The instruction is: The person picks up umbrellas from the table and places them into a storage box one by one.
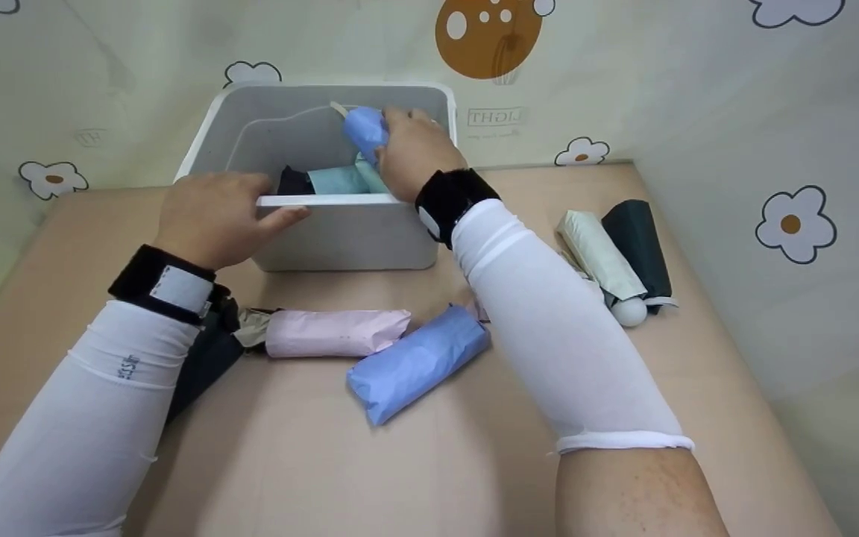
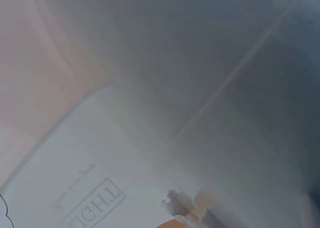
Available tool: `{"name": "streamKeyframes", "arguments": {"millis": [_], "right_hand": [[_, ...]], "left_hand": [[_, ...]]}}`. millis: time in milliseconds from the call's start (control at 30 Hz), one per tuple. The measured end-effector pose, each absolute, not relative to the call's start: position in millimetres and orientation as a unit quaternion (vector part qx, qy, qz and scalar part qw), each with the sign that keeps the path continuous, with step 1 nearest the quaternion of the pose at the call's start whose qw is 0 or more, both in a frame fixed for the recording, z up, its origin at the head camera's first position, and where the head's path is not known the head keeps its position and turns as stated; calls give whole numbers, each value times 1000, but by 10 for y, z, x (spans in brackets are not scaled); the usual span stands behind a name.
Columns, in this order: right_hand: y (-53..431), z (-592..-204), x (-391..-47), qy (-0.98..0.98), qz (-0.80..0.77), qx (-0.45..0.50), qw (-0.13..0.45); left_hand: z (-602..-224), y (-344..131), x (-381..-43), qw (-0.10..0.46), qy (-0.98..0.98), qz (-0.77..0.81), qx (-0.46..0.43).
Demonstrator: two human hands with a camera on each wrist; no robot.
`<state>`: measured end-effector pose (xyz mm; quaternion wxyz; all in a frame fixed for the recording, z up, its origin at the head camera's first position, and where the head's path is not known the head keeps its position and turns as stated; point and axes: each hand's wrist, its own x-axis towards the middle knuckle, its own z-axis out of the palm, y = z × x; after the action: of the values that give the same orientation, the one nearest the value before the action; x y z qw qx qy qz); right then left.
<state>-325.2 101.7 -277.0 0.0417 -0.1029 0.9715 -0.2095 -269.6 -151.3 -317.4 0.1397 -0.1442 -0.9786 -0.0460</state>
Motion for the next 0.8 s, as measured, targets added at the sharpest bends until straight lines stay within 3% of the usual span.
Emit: {"name": "streamKeyframes", "arguments": {"millis": [367, 800], "right_hand": [[1032, -2794, -3257, 968, -227, -108, 0], [1050, -2789, -3215, 966, -223, -130, 25]], "left_hand": [[-3169, -1509, -2693, 128, -981, -51, -134], [-3161, -1505, -2698, 120, -983, -40, -132]]}}
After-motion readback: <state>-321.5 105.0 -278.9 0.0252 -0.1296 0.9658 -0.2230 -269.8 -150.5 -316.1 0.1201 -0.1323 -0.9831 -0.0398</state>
